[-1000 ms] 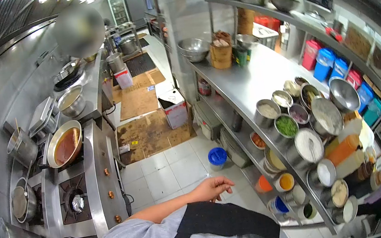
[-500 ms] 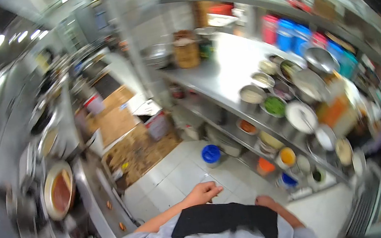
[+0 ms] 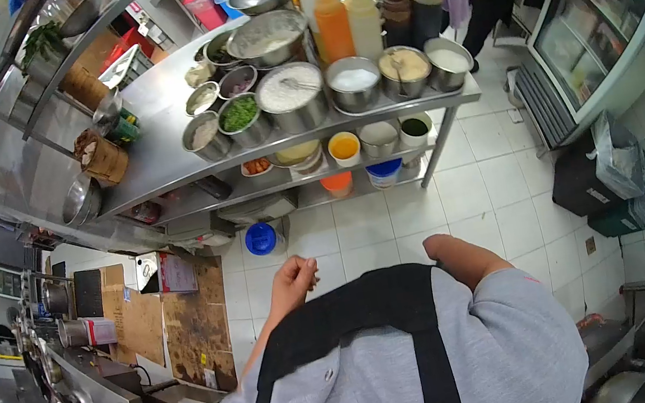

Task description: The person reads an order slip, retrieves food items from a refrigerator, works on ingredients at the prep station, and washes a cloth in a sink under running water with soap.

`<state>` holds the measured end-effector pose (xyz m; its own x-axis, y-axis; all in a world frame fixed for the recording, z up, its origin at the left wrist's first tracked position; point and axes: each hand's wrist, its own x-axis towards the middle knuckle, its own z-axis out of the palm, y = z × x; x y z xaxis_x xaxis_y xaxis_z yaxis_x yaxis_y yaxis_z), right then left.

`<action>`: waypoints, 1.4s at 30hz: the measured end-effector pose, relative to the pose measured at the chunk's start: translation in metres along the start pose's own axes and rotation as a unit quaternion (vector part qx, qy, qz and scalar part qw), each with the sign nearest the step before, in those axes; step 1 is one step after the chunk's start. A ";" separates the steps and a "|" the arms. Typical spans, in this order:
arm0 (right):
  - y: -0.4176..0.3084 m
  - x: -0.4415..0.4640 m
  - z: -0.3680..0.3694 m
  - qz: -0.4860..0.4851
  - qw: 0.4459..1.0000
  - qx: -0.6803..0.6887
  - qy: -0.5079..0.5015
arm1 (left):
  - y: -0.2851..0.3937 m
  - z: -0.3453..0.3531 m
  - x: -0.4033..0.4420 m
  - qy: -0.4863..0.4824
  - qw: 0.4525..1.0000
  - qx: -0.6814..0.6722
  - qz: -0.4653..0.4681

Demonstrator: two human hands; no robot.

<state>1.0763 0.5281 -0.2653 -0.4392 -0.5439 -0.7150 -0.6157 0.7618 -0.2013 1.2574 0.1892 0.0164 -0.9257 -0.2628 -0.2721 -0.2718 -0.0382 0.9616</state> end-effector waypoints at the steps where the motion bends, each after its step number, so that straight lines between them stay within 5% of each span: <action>1: 0.015 0.002 0.013 -0.003 0.999 0.021 0.028 | 0.004 0.011 0.005 -0.024 0.999 0.030 0.003; 4: 0.046 -0.011 0.023 -0.028 0.998 0.046 0.010 | 0.027 0.055 0.015 -0.067 0.996 0.049 0.017; 5: 0.035 -0.045 -0.008 0.045 0.989 0.140 -0.034 | 0.036 0.073 0.020 -0.073 0.996 0.052 0.021; 8: 0.053 -0.092 -0.017 0.040 0.980 0.190 0.042 | 0.047 0.131 0.040 -0.133 0.987 0.086 0.033; 18: 0.208 -0.181 0.105 0.158 0.941 0.283 0.094 | 0.076 0.343 0.091 -0.328 0.942 0.059 0.040; 29: 0.297 -0.250 0.198 0.281 0.880 0.367 0.107 | 0.087 0.463 0.134 -0.459 0.883 0.090 0.028; 33: 0.328 -0.249 0.185 0.303 0.857 0.392 0.142 | 0.086 0.504 0.171 -0.470 0.868 0.151 0.047; 42: 0.456 -0.251 0.068 0.363 0.829 0.381 0.186 | 0.131 0.596 0.277 -0.459 0.884 0.048 0.067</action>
<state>0.9504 1.0360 -0.2232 -0.7718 0.1937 -0.6056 0.4307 0.8600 -0.2738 0.8089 0.6857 0.0459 -0.7625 0.6371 -0.1129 -0.1241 0.0273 0.9919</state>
